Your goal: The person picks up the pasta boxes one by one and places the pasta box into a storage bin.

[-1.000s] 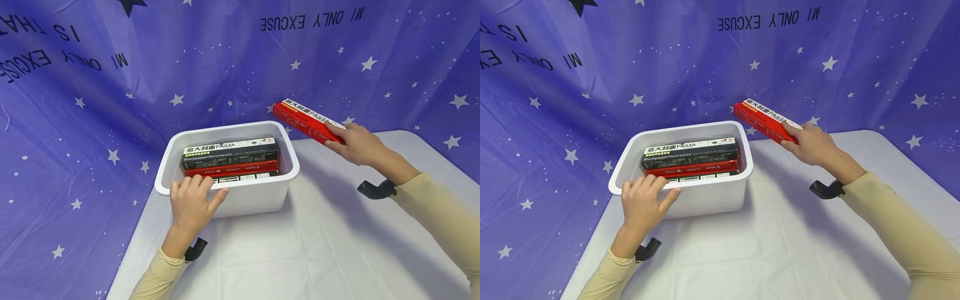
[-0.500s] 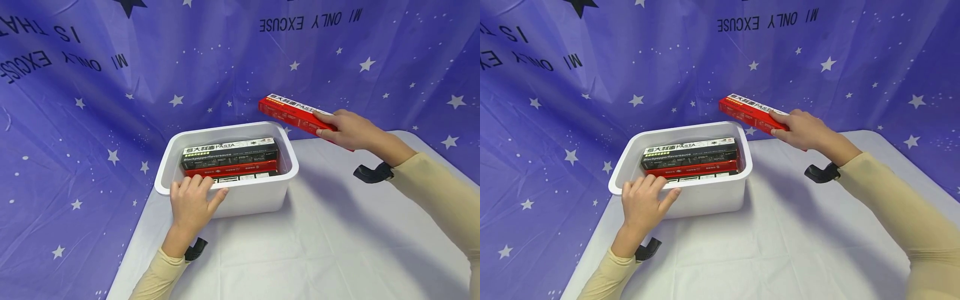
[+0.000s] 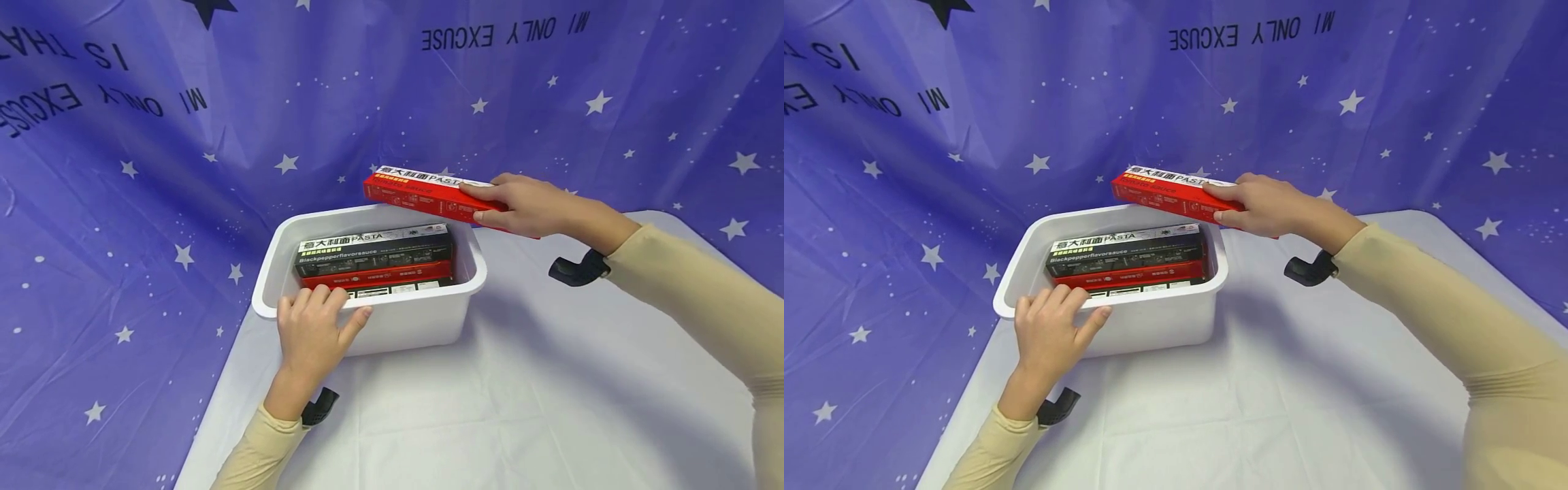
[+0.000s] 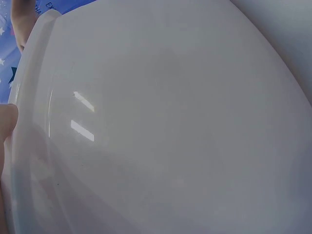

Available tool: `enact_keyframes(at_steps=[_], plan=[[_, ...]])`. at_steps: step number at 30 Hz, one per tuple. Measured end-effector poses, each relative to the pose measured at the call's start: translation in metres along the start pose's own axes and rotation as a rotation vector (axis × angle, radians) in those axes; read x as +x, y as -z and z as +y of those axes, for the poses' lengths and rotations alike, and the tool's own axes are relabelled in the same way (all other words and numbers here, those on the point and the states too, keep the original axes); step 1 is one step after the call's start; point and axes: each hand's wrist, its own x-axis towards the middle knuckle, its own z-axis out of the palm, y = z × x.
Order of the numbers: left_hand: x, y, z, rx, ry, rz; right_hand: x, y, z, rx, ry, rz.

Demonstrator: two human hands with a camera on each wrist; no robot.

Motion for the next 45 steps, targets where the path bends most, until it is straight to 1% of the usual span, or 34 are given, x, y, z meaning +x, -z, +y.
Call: enact_keyframes(at_steps=[12,21,26,31,34,38,42,45], plan=[[0.0,-0.001,0.0,0.005,0.006,-0.007,0.023,-0.013,-0.03,0.07,0.165,-0.077],[0.001,0.001,0.0,0.005,-0.002,-0.007,0.029,-0.024,-0.053,0.082,0.289,-0.107],[0.001,0.0,-0.001,0.014,-0.01,0.003,0.033,-0.032,-0.062,0.069,0.334,-0.118],[0.0,-0.001,-0.001,0.022,-0.009,0.006,0.038,-0.04,-0.069,0.031,0.413,-0.121],[0.0,0.0,-0.001,0.025,-0.004,-0.006,0.041,-0.044,-0.073,0.006,0.457,-0.127],[0.0,0.0,-0.001,0.02,-0.002,-0.016,0.045,-0.05,-0.078,-0.04,0.46,-0.158],[0.0,-0.001,-0.002,0.02,-0.012,0.006,0.048,-0.055,-0.083,-0.09,0.435,-0.188],[0.001,-0.002,-0.002,0.02,-0.018,0.018,0.049,-0.059,-0.087,-0.104,0.442,-0.198]])
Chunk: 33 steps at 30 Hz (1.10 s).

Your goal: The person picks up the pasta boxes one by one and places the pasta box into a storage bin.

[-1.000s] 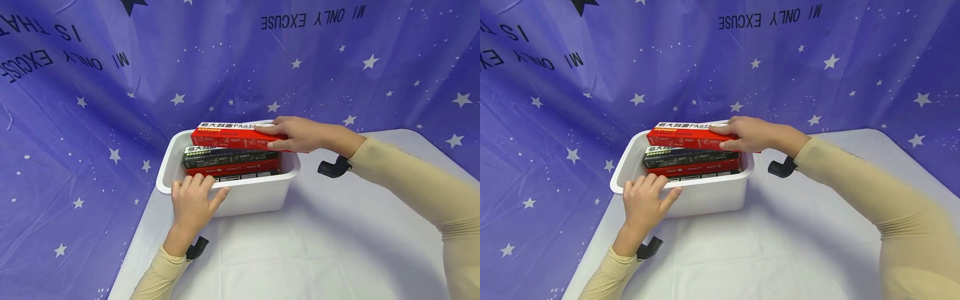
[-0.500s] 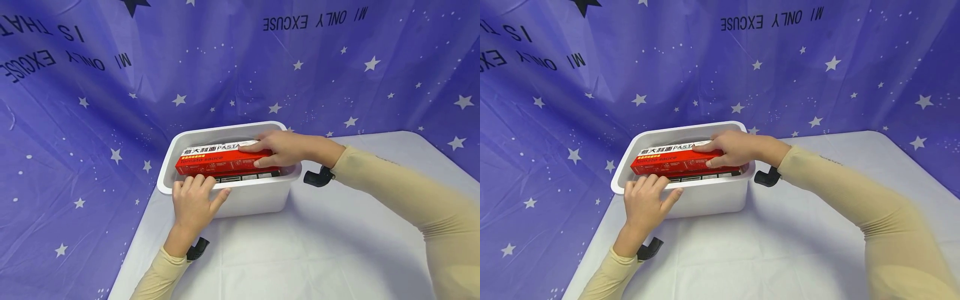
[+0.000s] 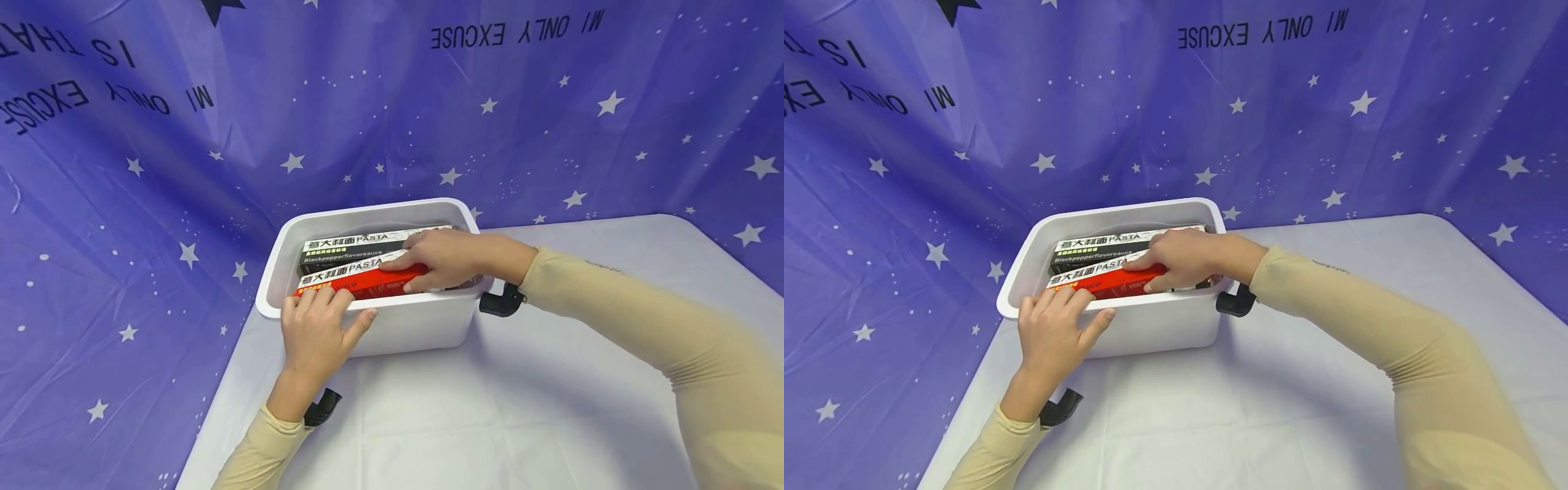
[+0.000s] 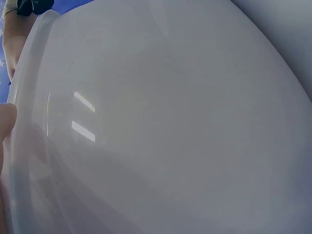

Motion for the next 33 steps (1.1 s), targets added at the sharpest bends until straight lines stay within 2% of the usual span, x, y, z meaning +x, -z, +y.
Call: enact_keyframes(at_steps=[6,18,28,33], plan=[[0.0,0.002,0.001,0.008,-0.001,0.0,0.004,-0.006,-0.004,-0.007,0.029,0.007],[0.002,0.005,0.002,0.002,-0.004,-0.001,0.011,-0.012,-0.002,0.004,0.034,0.03],[0.001,0.003,0.0,0.002,0.002,-0.005,0.015,-0.03,0.011,0.065,0.034,0.011],[0.0,0.003,0.0,-0.007,0.002,-0.012,0.016,-0.033,0.011,0.073,0.003,-0.004]])
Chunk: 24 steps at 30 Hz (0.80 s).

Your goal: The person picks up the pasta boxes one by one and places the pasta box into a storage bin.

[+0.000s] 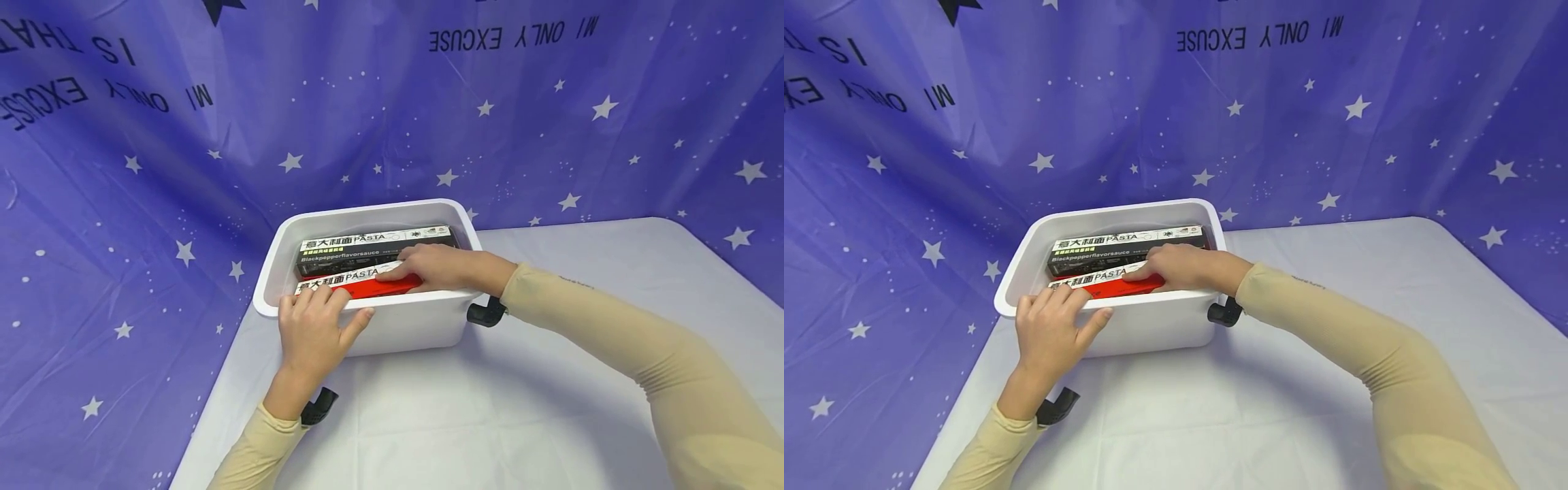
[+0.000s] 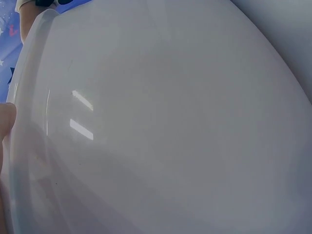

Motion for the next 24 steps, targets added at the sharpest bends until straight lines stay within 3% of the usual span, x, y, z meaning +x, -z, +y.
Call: enact_keyframes(at_steps=[24], plan=[[-0.0001,-0.0003,-0.0008,0.003,0.004,0.004,0.0002,-0.0006,-0.0005,0.019,0.02,0.008]])
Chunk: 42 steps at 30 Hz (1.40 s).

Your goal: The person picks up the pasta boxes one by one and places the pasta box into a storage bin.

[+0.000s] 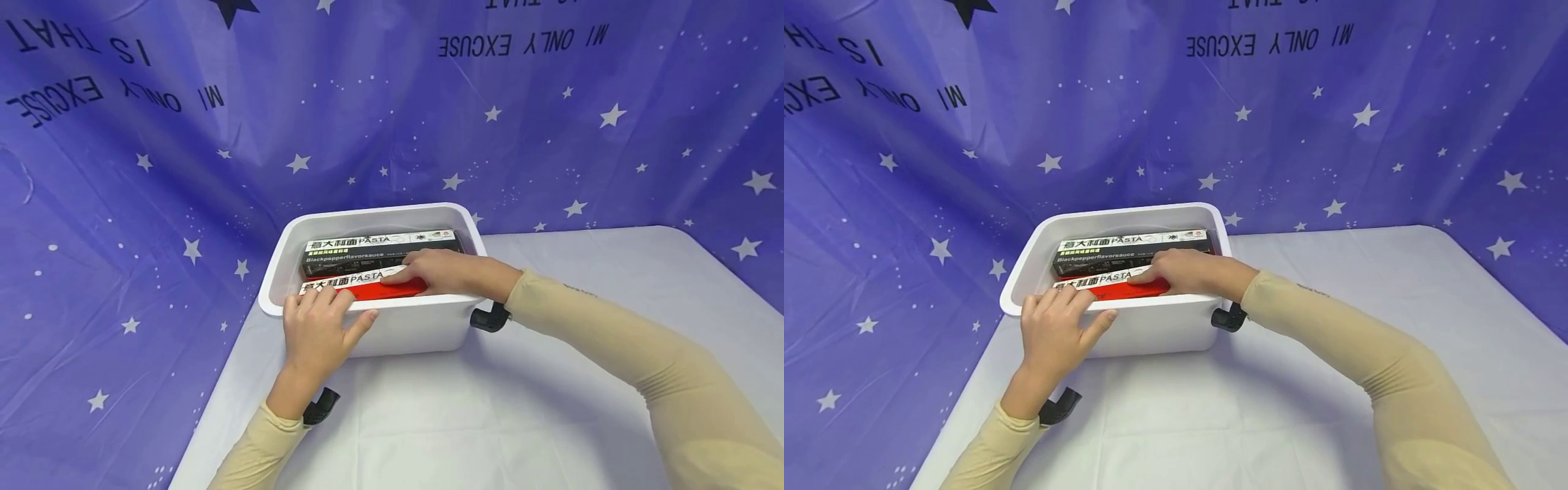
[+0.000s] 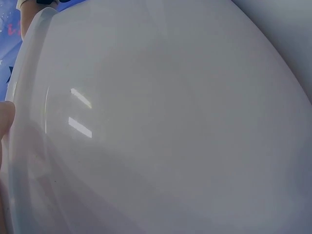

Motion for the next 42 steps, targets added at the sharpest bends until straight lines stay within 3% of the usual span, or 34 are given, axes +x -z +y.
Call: enact_keyframes(at_steps=[23,31,42], plan=[[-0.0003,0.0007,0.0024,-0.015,-0.004,0.007,-0.0031,-0.0007,-0.0019,-0.028,-0.01,0.01],[0.0005,-0.0011,0.0016,-0.017,-0.006,0.009,-0.0045,-0.0015,-0.0012,-0.018,0.0,0.087],[0.0007,0.001,0.0008,-0.005,-0.002,-0.001,-0.0042,-0.0017,-0.0012,0.012,0.018,0.128]])
